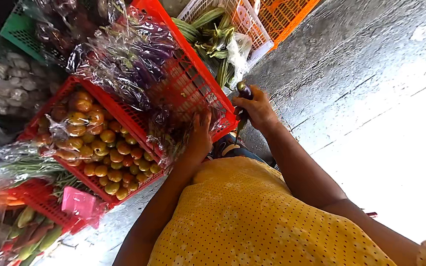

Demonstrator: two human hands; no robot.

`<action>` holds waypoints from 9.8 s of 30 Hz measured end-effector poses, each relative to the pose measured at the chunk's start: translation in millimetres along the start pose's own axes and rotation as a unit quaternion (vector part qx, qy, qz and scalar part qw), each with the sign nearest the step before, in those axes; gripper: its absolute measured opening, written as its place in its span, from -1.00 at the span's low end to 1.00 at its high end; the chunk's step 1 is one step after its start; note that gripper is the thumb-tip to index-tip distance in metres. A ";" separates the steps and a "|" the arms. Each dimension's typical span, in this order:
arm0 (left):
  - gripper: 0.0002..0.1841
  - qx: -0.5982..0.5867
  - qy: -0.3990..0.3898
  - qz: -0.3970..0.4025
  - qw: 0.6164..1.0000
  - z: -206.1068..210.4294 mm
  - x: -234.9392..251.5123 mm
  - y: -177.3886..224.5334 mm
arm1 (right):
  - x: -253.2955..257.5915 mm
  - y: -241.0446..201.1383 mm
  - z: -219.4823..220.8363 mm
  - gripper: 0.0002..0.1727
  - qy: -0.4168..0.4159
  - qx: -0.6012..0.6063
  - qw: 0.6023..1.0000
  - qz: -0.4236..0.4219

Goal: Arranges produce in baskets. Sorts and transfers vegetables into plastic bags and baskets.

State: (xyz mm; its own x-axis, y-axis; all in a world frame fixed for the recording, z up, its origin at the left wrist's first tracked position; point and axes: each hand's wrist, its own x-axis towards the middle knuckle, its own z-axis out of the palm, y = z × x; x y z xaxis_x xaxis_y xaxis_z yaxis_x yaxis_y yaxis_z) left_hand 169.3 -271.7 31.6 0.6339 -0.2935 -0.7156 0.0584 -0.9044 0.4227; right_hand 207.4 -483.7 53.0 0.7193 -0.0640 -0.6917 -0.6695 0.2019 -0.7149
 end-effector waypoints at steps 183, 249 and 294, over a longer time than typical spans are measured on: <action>-0.82 -0.138 0.566 -0.004 0.813 -98.0 -188.1 -148.2 | -100.6 -26.3 237.0 -0.73 -0.311 -0.612 0.674 -0.274; -0.52 -0.221 0.283 -0.099 0.928 -168.8 -19.2 -138.1 | -32.9 75.0 157.6 -0.57 -0.275 -0.605 0.709 -0.237; -0.70 -0.229 0.179 0.066 0.955 -25.1 -35.3 -68.9 | -50.3 -18.1 130.9 -0.65 -0.449 -0.579 0.663 -0.154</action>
State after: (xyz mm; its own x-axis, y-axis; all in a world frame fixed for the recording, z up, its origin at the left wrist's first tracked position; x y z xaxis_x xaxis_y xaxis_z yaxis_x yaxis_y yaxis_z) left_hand 162.2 -191.2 41.8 0.8773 -0.1969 -0.4376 0.2384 -0.6127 0.7536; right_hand 207.6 -356.2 114.0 0.3285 0.7844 -0.5261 0.2153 -0.6046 -0.7669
